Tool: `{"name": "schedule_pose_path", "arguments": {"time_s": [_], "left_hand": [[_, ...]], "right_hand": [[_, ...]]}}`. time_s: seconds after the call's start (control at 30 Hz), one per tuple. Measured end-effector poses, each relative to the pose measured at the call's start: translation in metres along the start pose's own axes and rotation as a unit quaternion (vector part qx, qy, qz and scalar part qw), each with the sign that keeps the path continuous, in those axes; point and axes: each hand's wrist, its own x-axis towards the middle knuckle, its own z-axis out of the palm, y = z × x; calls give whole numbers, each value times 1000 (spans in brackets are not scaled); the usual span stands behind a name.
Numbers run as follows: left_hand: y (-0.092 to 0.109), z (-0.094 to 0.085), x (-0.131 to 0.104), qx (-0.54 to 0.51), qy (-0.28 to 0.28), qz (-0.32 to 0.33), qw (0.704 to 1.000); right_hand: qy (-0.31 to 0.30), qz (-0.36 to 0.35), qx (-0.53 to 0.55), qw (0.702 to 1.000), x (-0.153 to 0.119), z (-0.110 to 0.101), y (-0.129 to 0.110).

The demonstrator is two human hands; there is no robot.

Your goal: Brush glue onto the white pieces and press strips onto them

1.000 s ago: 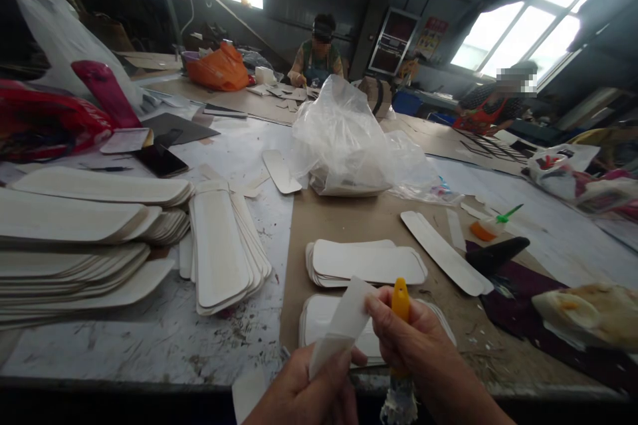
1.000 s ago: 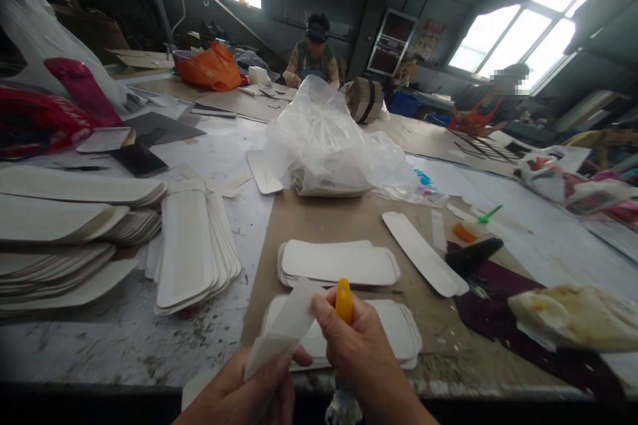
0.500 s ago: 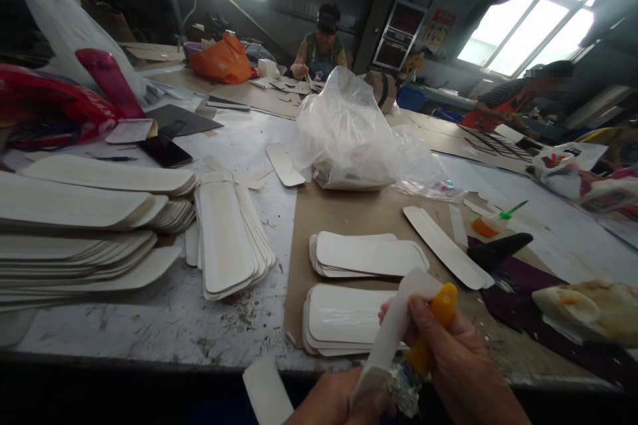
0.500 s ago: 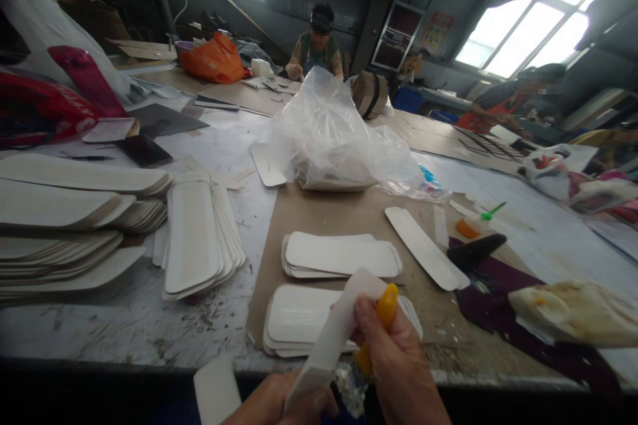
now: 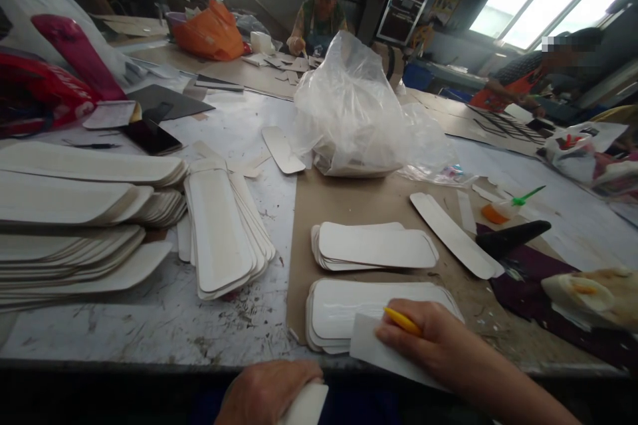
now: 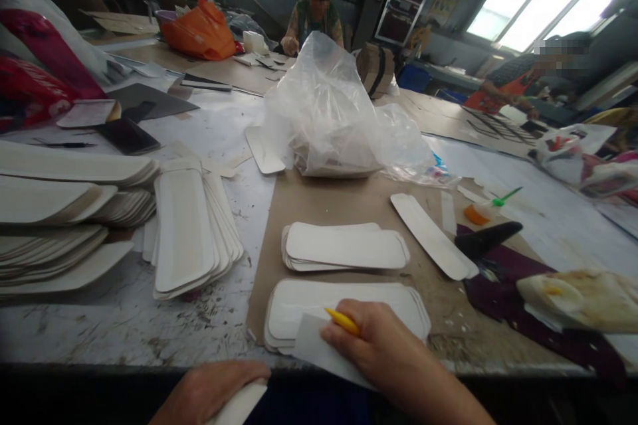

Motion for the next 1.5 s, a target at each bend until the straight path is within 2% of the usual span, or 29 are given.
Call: {"name": "schedule_pose_path", "arguments": {"time_s": [0.07,0.17,0.43,0.63,0.83,1.03,1.23,1.4,1.5], "left_hand": [[0,-9,4,34,52,41,997],[-3,-13,12,61,93,63,992],[-15,-12,18,114,64,71,989],[-14,-13,21,122,67,86,987],[-14,-14,23,113,64,91,987],[-15,-14,30,124,96,104,982],[-23,-10,38,216,24,76,973],[-26,-10,36,240,13,107,965],[-28,-11,34,247,5,102,964]], "right_hand": [[-12,-16,-32,999,18,6,-11],[-29,-9,-69,997,39,11,-23],[-31,15,-179,983,59,17,-22],[-29,35,-187,981,61,16,-19],[-23,18,-199,979,63,17,-17],[-21,22,-235,972,62,18,-16],[-21,17,-244,969,62,16,-22],[-24,27,-240,970,54,11,-28],[-39,45,-243,968,36,2,-18]]}}
